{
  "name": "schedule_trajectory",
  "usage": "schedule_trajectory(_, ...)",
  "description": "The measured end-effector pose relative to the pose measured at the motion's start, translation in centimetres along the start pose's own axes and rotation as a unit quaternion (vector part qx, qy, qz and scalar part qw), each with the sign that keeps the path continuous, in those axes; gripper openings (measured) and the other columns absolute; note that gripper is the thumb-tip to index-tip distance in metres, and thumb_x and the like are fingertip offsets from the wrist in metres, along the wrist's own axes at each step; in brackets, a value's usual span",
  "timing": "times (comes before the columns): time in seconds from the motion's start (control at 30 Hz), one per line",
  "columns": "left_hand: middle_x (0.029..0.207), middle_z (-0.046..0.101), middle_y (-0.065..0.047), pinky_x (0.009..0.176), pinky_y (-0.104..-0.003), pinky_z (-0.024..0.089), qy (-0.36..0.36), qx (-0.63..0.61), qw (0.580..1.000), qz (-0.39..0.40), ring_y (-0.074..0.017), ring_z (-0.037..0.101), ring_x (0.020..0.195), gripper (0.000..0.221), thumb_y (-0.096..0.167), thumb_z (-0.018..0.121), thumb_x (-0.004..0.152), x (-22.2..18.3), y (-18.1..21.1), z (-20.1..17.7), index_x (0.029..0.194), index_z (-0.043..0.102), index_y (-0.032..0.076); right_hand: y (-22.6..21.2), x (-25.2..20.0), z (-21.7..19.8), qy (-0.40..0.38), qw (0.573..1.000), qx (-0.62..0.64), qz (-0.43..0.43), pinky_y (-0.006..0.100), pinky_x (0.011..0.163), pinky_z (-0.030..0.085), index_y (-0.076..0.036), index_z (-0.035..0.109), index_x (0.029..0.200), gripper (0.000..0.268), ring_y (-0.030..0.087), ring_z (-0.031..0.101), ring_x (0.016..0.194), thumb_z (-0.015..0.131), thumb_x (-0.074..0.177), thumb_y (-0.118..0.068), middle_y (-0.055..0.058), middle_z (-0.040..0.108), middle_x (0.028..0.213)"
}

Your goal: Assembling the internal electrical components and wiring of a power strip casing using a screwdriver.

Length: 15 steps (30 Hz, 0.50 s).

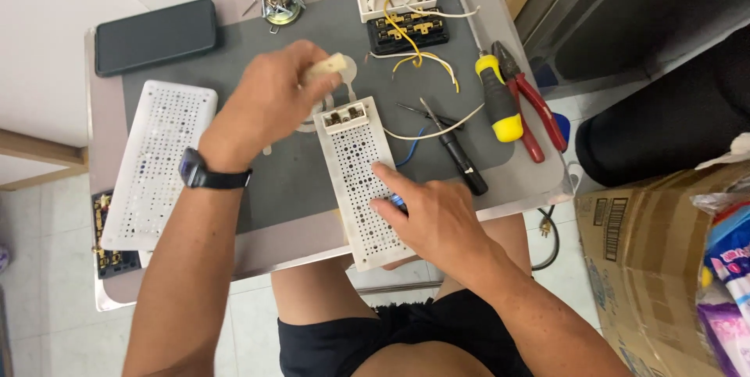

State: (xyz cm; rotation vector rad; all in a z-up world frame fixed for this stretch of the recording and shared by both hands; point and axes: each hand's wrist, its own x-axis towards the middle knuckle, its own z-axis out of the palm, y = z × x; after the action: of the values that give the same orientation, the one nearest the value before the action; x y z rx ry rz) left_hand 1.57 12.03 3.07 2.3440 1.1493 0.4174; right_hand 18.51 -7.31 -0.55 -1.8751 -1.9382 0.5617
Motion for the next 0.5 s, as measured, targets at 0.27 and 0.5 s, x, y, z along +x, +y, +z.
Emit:
schedule_trajectory(0.27, 0.061, 0.06, -0.009, 0.057, -0.047, 0.043, 0.154, 0.097, 0.97, -0.162, -0.0336, 0.054, 0.062, 0.04, 0.034, 0.054, 0.09, 9.8, -3.4, 4.7, 0.059, 0.056, 0.008, 0.4, -0.1, 1.1, 0.0, 0.999, -0.016, 0.041, 0.048, 0.061, 0.047, -0.032, 0.059, 0.132, 0.047, 0.035, 0.061, 0.051, 0.061, 0.086, -0.046, 0.008, 0.061, 0.047)
schedule_trajectory(0.5, 0.05, 0.034, 0.001, 0.048, -0.033, 0.031, 0.147, 0.019, 0.982, -0.118, -0.0147, 0.031, 0.049, 0.046, 0.025, 0.052, 0.095, 8.5, -2.0, 3.8, 0.054, 0.035, 0.015, -0.3, -0.4, -1.7, -0.026, 0.987, 0.113, 0.114, 0.035, 0.06, 0.044, -0.029, 0.066, 0.125, 0.046, 0.022, 0.053, 0.05, 0.069, 0.08, -0.037, 0.001, 0.069, 0.066)
